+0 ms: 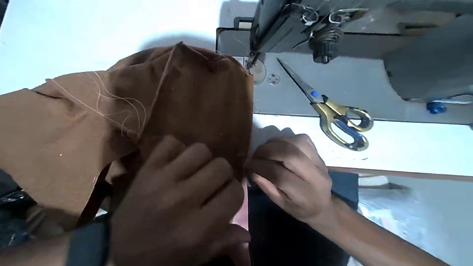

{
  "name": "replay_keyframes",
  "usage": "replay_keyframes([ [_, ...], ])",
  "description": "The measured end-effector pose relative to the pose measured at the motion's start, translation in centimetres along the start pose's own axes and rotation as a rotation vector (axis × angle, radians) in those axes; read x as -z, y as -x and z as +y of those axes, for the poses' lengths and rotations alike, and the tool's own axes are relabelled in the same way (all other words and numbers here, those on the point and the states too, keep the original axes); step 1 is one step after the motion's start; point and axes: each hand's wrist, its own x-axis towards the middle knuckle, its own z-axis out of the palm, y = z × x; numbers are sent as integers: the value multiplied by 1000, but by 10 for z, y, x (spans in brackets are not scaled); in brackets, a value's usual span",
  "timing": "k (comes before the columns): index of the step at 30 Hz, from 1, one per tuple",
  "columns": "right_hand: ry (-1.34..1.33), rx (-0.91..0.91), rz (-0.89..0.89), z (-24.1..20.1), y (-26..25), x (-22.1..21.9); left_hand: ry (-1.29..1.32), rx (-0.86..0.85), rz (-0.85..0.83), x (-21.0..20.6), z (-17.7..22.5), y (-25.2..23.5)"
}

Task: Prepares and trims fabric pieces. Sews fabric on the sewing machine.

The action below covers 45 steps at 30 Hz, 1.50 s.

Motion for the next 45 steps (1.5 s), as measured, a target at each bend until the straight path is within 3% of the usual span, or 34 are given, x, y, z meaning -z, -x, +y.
replay_keyframes([
  [2,28,28,-14,1,4,0,-63,84,-42,-32,8,19],
  [7,90,95,-64,4,6,1,-95,135,139,-66,-6,26],
  [16,99,106,6,1,6,-6,-144,182,149,-72,-6,18],
  [21,34,99,66,0,11,-9,120,85,254,-62,-15,16],
  [25,-20,73,122,-2,13,-11,112,-43,282,-41,-14,20],
  [31,-62,29,140,-6,14,-16,115,-206,146,-39,-8,3],
  [35,-89,-15,129,-8,17,-15,51,-182,30,-41,-5,0],
  [45,-58,-15,43,-9,8,-13,138,-125,89,-48,1,5],
])
